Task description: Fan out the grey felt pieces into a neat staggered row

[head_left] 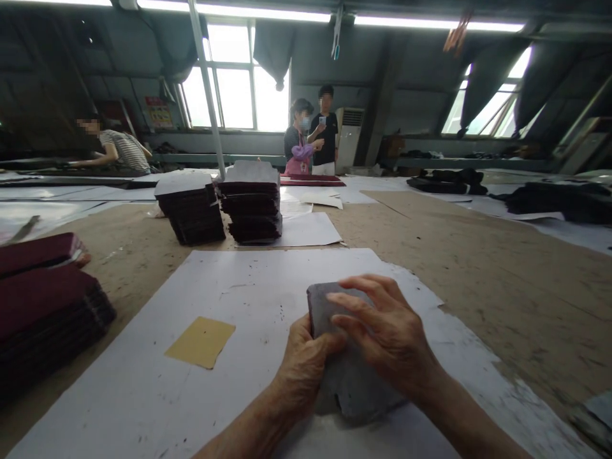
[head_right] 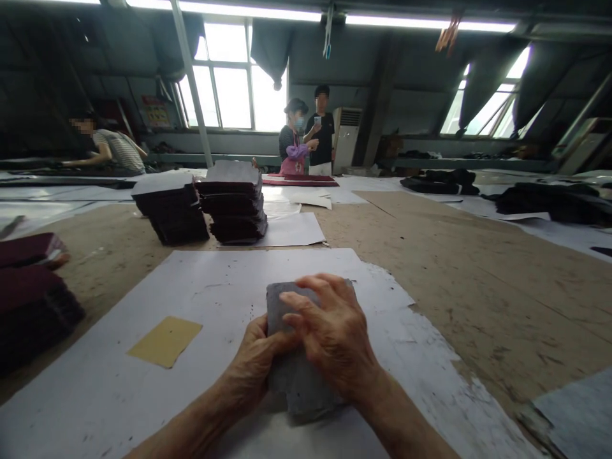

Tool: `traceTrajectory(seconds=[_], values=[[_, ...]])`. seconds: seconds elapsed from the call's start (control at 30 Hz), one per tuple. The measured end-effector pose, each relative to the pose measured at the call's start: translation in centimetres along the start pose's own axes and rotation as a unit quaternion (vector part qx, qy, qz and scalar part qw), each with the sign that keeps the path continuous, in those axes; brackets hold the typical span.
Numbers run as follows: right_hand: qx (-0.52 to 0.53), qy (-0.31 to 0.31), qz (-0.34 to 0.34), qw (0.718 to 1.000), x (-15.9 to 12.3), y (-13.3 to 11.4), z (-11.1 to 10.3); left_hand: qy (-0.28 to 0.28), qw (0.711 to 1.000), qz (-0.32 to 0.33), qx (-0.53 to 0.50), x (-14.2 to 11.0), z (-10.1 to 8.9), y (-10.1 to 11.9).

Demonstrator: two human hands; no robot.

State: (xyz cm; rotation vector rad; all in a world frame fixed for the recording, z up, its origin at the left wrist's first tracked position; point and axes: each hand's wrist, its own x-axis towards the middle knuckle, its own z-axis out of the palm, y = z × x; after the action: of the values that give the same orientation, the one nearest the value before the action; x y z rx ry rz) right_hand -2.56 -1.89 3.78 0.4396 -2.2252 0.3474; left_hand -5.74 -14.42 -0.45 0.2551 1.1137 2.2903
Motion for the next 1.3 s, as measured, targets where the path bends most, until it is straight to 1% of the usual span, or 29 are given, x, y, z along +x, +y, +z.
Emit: traceTrajectory(seconds=[0.1, 0.2, 0.27, 0.3, 0.33, 0.37, 0.4, 0.43, 0.47, 0.53, 0.6, 0.63, 0.67, 0.7, 0.73, 0.77, 0.8, 0.83, 0.87, 0.9, 0.93, 0.97, 1.0, 1.03, 1.1, 1.17, 1.2, 1.23, 1.3], values=[[0.024, -0.123, -0.078, 0.989, 3.5, 0.4, 0.2, -0.005, 0.999, 0.011, 0.03, 0.0, -0.1, -0.2], [0.088, -0.247, -0.138, 0.955, 6.3, 1.2, 0.4, 0.004, 0.999, -0.017, 0.05, 0.0, -0.2, -0.4], [0.15, -0.312, -0.151, 0.926, 7.4, 1.5, 0.8, 0.005, 0.998, -0.042, 0.048, -0.1, -0.2, -0.4], [0.177, -0.331, -0.142, 0.916, 7.8, 1.5, 1.0, 0.007, 0.998, -0.048, 0.044, -0.2, -0.2, -0.4], [0.201, -0.336, -0.115, 0.913, 8.0, 1.5, 1.3, 0.01, 0.998, -0.053, 0.04, -0.2, -0.2, -0.3], [0.221, -0.323, -0.065, 0.918, 8.1, 1.4, 1.6, 0.014, 0.998, -0.059, 0.036, -0.3, -0.2, -0.2], [0.242, -0.291, 0.004, 0.926, 8.1, 1.4, 1.9, 0.015, 0.997, -0.064, 0.033, -0.3, -0.2, -0.1], [0.265, -0.243, 0.086, 0.929, 8.0, 1.4, 2.0, 0.014, 0.997, -0.068, 0.03, -0.4, -0.2, 0.0], [0.285, -0.184, 0.172, 0.925, 7.8, 1.5, 1.9, 0.01, 0.997, -0.074, 0.028, -0.4, -0.2, 0.1], [0.318, -0.059, 0.309, 0.894, 7.0, 1.9, 1.2, 0.006, 0.996, -0.086, 0.026, -0.4, -0.2, 0.2], [0.335, 0.016, 0.382, 0.861, 5.4, 2.4, -0.6, 0.016, 0.995, -0.093, 0.031, -0.4, -0.3, 0.4], [0.329, 0.028, 0.406, 0.852, 4.2, 2.6, -1.8, 0.027, 0.995, -0.094, 0.034, -0.3, -0.3, 0.6], [0.315, 0.02, 0.426, 0.848, 2.8, 2.6, -3.2, 0.04, 0.994, -0.094, 0.036, -0.3, -0.4, 0.7], [0.272, 0.003, 0.452, 0.85, 1.3, 2.6, -4.5, 0.055, 0.993, -0.093, 0.036, -0.2, -0.5, 0.9], [0.232, -0.033, 0.473, 0.849, -0.3, 2.6, -5.9, 0.068, 0.993, -0.092, 0.036, -0.2, -0.6, 1.1], [0.199, -0.104, 0.495, 0.839, -1.9, 2.5, -7.1, 0.078, 0.992, -0.091, 0.035, -0.1, -0.6, 1.2], [0.167, -0.184, 0.513, 0.822, -3.3, 2.4, -8.1, 0.085, 0.992, -0.09, 0.035, -0.1, -0.6, 1.4], [0.109, -0.191, 0.525, 0.822, -4.6, 2.3, -8.9, 0.087, 0.992, -0.09, 0.035, 0.0, -0.6, 1.6], [0.057, -0.177, 0.539, 0.821, -5.5, 2.3, -9.4, 0.085, 0.992, -0.091, 0.035, -0.1, -0.6, 1.7], [0.025, -0.137, 0.556, 0.819, -6.2, 2.3, -9.5, 0.082, 0.991, -0.094, 0.037, -0.2, -0.5, 1.7], [0.024, -0.083, 0.573, 0.815, -6.6, 2.4, -9.5, 0.08, 0.991, -0.098, 0.041, -0.3, -0.4, 1.7], [0.062, -0.042, 0.589, 0.804, -6.7, 2.5, -9.2, 0.078, 0.991, -0.101, 0.046, -0.5, -0.3, 1.6], [0.139, -0.024, 0.599, 0.788, -6.6, 2.5, -8.7, 0.075, 0.99, -0.104, 0.053, -0.7, -0.2, 1.5], [0.238, -0.026, 0.598, 0.765, -6.3, 2.4, -8.1, 0.074, 0.99, -0.105, 0.061, -0.9, -0.2, 1.4], [0.418, -0.054, 0.576, 0.7, -5.6, 2.1, -6.9, 0.067, 0.99, -0.1, 0.079, -1.1, -0.4, 1.1], [0.511, -0.07, 0.57, 0.639, -4.9, 1.6, -5.6, 0.048, 0.99, -0.095, 0.095, -1.1, -0.6, 1.0], [0.523, -0.062, 0.576, 0.625, -4.6, 1.3, -5.0, 0.038, 0.99, -0.092, 0.1, -1.0, -0.7, 1.0], [0.517, -0.046, 0.585, 0.624, -4.4, 1.1, -4.6, 0.03, 0.99, -0.09, 0.102, -0.9, -0.8, 1.1], [0.497, -0.009, 0.592, 0.634, -4.1, 0.7, -3.9, 0.027, 0.991, -0.086, 0.099, -0.7, -0.9, 1.2]])
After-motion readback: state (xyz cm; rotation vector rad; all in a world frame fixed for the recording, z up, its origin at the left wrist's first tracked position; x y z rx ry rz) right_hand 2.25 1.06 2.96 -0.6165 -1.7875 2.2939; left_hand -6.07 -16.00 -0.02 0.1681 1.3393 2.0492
